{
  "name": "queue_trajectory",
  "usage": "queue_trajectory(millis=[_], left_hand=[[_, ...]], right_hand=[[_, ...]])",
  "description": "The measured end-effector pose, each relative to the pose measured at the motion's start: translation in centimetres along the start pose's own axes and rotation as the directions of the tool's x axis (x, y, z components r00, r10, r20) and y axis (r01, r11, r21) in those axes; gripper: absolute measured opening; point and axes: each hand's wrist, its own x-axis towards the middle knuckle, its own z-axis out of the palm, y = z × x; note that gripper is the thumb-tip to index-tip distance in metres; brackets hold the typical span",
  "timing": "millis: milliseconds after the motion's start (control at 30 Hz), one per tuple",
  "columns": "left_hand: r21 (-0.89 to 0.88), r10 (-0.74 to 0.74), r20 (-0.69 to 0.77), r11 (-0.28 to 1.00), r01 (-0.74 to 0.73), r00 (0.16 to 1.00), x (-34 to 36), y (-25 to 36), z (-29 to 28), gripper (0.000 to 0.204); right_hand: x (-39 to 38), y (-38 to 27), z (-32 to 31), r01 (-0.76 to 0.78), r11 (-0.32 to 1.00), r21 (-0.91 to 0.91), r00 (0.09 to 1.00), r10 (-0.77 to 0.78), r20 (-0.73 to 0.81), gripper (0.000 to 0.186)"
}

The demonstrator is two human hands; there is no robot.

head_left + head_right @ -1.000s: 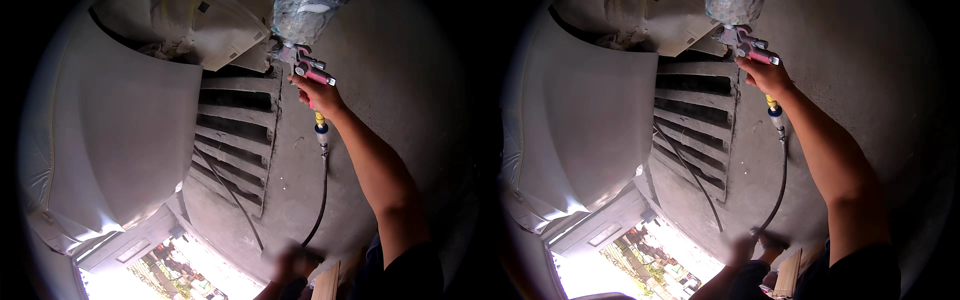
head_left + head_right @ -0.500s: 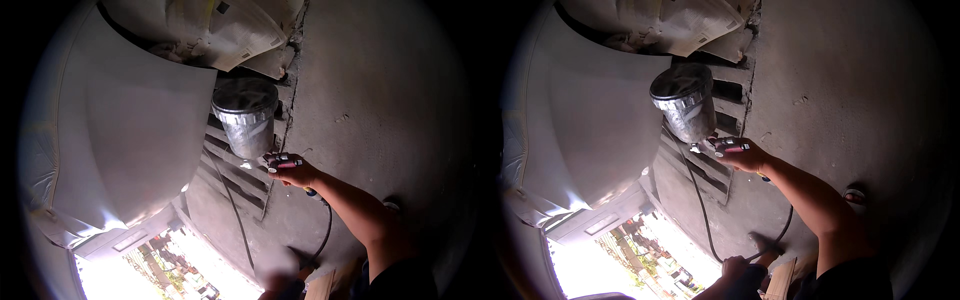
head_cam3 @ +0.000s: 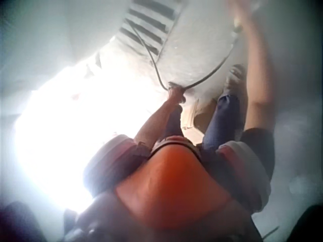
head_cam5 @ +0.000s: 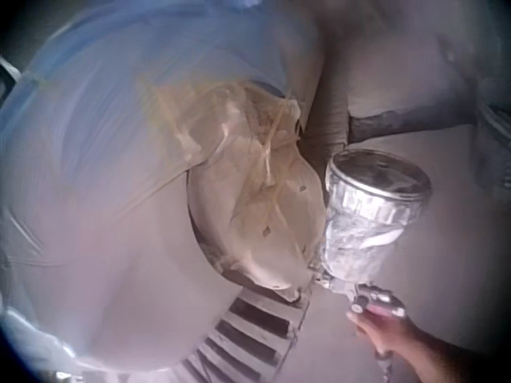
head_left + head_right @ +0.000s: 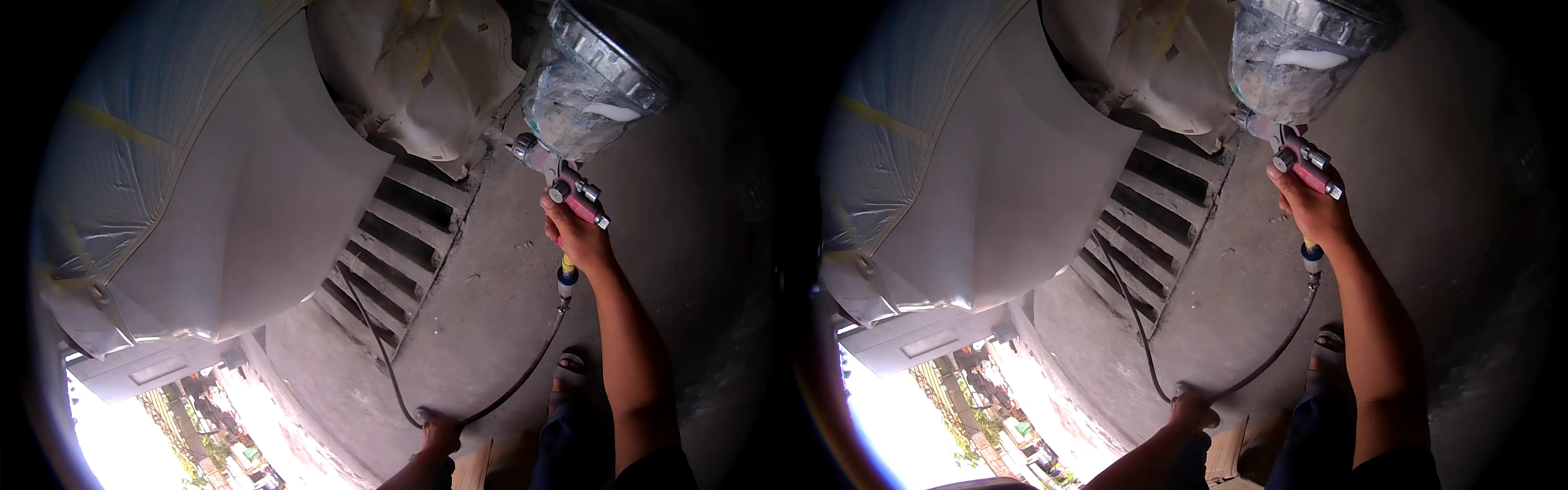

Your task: The person uses a spray gun to apply paint to the rear of a car that is masked with plastic and tape. They move around the vehicle to cover the bumper and trunk area, then briefly adjust the spray gun before continuing to spray the lower sections.

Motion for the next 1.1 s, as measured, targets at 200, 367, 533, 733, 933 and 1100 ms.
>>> queue_trajectory(millis=[200,367,533,733,933,1100], left_hand=[[-0.115,0.086,-0.199,0.987,-0.111,0.976,-2.9,2.0,-6.1,0.021],[0.059,0.142,-0.153,0.989,-0.134,0.978,-0.3,0.7,-6.8,0.014],[-0.086,0.141,-0.13,0.984,-0.153,0.981,1.0,3.3,-8.9,0.018],[-0.186,0.195,-0.155,0.957,-0.223,0.968,2.2,8.5,-12.0,0.02],[-0.212,0.177,-0.153,0.955,-0.207,0.972,2.6,13.9,-15.0,0.02],[-0.253,0.097,-0.139,0.959,-0.13,0.985,3.1,18.8,-15.5,0.017]], right_hand=[[-1.8,-2.4,1.8,0.1,0.986,-0.136,0.981,-0.075,0.179,0.022],[-3.1,-5.7,2.8,-0.048,0.992,-0.115,0.854,0.1,0.511,0.02],[1.9,-11.6,0.7,0.24,0.926,-0.291,0.903,-0.103,0.417,0.02],[7.5,-20.7,-4.4,-0.007,0.997,-0.077,0.933,0.034,0.359,0.042],[14.5,-23.3,-5.3,0.006,0.999,0.038,0.88,-0.023,0.474,0.038],[19.6,-16.9,-5.0,-0.09,0.975,-0.203,0.755,0.199,0.625,0.027]])
